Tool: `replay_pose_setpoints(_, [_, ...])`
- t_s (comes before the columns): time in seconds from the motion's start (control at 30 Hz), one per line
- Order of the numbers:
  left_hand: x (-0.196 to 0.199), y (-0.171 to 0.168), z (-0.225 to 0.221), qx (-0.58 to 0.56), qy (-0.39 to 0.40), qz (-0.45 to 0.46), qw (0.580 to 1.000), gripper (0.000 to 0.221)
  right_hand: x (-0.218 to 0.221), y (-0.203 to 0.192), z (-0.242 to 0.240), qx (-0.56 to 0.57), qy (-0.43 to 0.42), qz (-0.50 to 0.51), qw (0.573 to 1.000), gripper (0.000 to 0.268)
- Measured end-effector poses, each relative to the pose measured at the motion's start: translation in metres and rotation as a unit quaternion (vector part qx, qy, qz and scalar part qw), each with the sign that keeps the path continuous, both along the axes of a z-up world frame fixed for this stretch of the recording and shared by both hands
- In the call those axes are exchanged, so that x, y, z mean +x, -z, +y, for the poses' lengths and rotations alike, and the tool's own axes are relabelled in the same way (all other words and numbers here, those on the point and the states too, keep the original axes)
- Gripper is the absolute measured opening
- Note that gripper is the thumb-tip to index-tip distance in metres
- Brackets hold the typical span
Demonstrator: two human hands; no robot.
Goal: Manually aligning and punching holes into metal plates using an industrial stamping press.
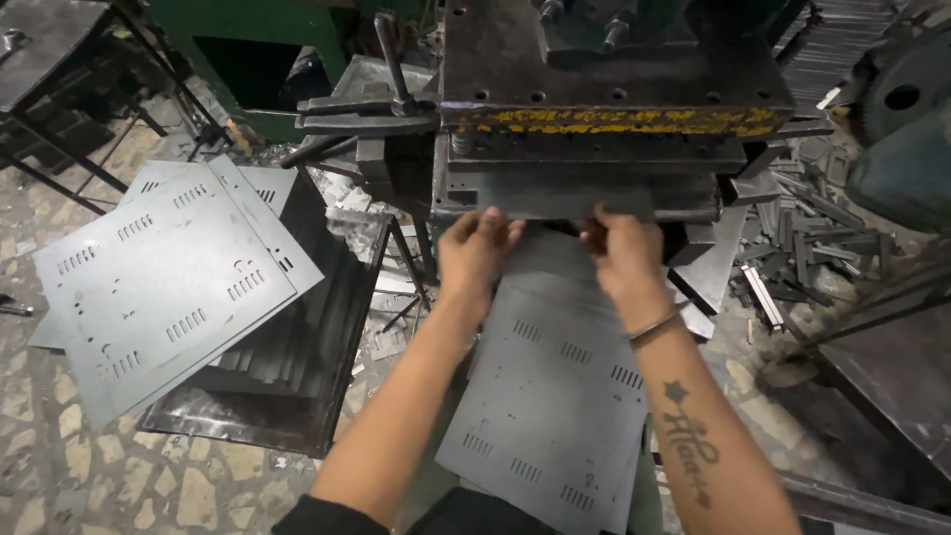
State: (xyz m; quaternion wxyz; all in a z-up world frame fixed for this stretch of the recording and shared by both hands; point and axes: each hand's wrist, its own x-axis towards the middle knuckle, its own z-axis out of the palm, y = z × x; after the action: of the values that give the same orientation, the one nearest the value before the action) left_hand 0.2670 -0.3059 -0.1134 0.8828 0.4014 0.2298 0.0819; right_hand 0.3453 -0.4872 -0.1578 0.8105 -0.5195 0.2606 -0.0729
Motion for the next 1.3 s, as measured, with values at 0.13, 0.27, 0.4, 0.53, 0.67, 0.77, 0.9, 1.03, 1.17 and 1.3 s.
replay_pose_setpoints(0.13, [-0.002,0.007,0.014,0.008,0.005,-0.01,1.0,0.034,-0.016,-0.023,0.02,0.027,-0.002,0.013,1.0,0.03])
replay_pose_setpoints(0.27, [0.004,0.015,0.014,0.001,0.008,-0.017,1.0,0.039,-0.017,-0.024,0.015,0.05,-0.024,0.008,0.998,0.024])
replay_pose_setpoints(0.4, [-0.001,0.008,0.014,0.012,0.013,-0.015,1.0,0.037,-0.021,-0.03,0.018,0.055,-0.025,0.003,0.998,0.02])
replay_pose_setpoints(0.53, [-0.002,0.007,0.013,0.018,0.008,-0.011,1.0,0.032,-0.024,-0.033,0.017,0.049,-0.033,0.014,0.998,0.02])
replay_pose_setpoints(0.67, [-0.002,0.007,0.012,0.033,0.008,-0.017,0.999,0.042,-0.025,-0.037,0.017,0.061,-0.036,0.016,0.997,0.022])
replay_pose_setpoints(0.77, [-0.004,0.005,0.011,0.042,0.008,-0.014,0.999,0.037,-0.028,-0.037,0.017,0.062,-0.038,0.018,0.997,0.022])
replay_pose_setpoints(0.9, [0.0,0.011,0.013,0.039,0.009,-0.019,0.999,0.035,-0.024,-0.029,0.014,0.056,-0.05,0.026,0.997,0.022])
replay_pose_setpoints(1.03, [-0.001,0.008,0.013,0.033,0.013,-0.018,0.999,0.051,-0.026,-0.033,0.014,0.061,-0.054,0.03,0.996,0.026])
replay_pose_setpoints(1.17, [-0.001,0.007,0.014,0.034,0.012,-0.013,0.999,0.051,-0.032,-0.039,0.019,0.048,-0.061,0.028,0.997,0.02])
replay_pose_setpoints(1.3, [-0.001,0.0,0.017,0.034,0.029,-0.003,0.999,0.048,-0.025,-0.026,0.014,0.058,-0.062,0.016,0.996,0.021])
